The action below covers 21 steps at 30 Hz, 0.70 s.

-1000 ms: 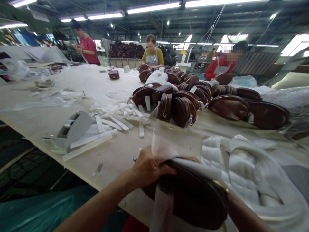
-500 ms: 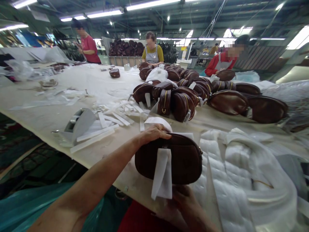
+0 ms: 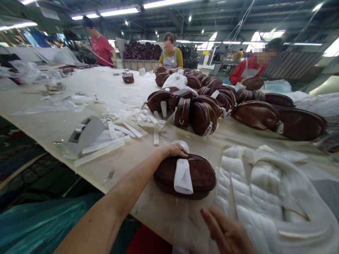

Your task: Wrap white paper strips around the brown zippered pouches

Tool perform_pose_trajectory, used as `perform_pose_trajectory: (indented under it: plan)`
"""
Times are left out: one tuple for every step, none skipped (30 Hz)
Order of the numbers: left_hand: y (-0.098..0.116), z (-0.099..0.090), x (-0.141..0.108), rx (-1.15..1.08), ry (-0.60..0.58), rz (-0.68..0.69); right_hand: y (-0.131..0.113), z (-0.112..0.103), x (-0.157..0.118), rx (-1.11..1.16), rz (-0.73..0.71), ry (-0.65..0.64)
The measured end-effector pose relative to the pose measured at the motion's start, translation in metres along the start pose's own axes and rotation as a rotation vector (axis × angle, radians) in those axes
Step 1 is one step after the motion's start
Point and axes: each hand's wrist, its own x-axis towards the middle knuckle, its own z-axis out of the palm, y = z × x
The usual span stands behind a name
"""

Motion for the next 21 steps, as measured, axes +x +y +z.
perform_pose_trajectory:
  plan:
    - [-0.001, 0.000, 0.001, 0.024, -0.003, 0.003, -0.008, -0.014, 0.017, -0.044, -0.072, 0.142]
    - [-0.001, 0.000, 0.001, 0.050, -0.003, 0.005, -0.016, -0.025, 0.039, -0.089, -0.136, 0.238]
    - [-0.001, 0.000, 0.001, 0.077, -0.002, 0.006, -0.022, -0.033, 0.064, -0.136, -0.164, 0.306]
    - [-0.001, 0.001, 0.000, 0.106, 0.003, 0.007, -0.027, -0.037, 0.090, -0.168, -0.139, 0.297]
    - [0.000, 0.001, 0.000, 0.135, 0.011, 0.008, -0.030, -0.037, 0.117, -0.185, -0.080, 0.241]
    - [0.000, 0.002, -0.001, 0.163, 0.022, 0.010, -0.032, -0.034, 0.142, -0.191, -0.058, 0.200]
    - [0.000, 0.002, -0.002, 0.190, 0.034, 0.012, -0.031, -0.029, 0.165, -0.195, -0.032, 0.160]
    - [0.000, 0.003, -0.003, 0.215, 0.046, 0.013, -0.030, -0.023, 0.184, -0.194, -0.010, 0.116]
    - [0.000, 0.004, -0.003, 0.238, 0.057, 0.015, -0.027, -0.017, 0.199, -0.190, 0.000, 0.078]
    - [-0.001, 0.004, -0.003, 0.256, 0.066, 0.016, -0.025, -0.012, 0.210, -0.184, 0.010, 0.042]
    - [-0.002, 0.005, -0.004, 0.270, 0.073, 0.018, -0.022, -0.007, 0.218, -0.174, 0.017, 0.010]
    - [-0.003, 0.005, -0.004, 0.280, 0.079, 0.020, -0.019, -0.004, 0.223, -0.160, 0.020, -0.016]
    - [-0.004, 0.005, -0.003, 0.285, 0.084, 0.023, -0.016, -0.003, 0.225, -0.143, 0.021, -0.034]
    - [-0.005, 0.005, -0.003, 0.287, 0.088, 0.028, -0.014, -0.002, 0.227, -0.122, 0.022, -0.049]
    - [-0.006, 0.006, -0.003, 0.287, 0.091, 0.033, -0.013, -0.003, 0.227, -0.098, 0.024, -0.061]
    - [-0.007, 0.006, -0.002, 0.285, 0.095, 0.035, -0.011, -0.003, 0.227, -0.070, 0.025, -0.073]
    - [-0.007, 0.006, -0.002, 0.284, 0.102, 0.033, -0.010, -0.004, 0.227, -0.039, 0.024, -0.083]
    - [-0.008, 0.006, -0.002, 0.282, 0.112, 0.027, -0.009, -0.004, 0.226, -0.005, 0.020, -0.090]
    - [-0.009, 0.006, -0.002, 0.278, 0.127, 0.018, -0.008, -0.004, 0.226, 0.031, 0.013, -0.093]
    - [-0.010, 0.006, -0.002, 0.273, 0.145, 0.010, -0.007, -0.004, 0.227, 0.069, 0.004, -0.093]
    - [-0.010, 0.007, -0.002, 0.264, 0.165, 0.003, -0.007, -0.003, 0.227, 0.108, -0.009, -0.092]
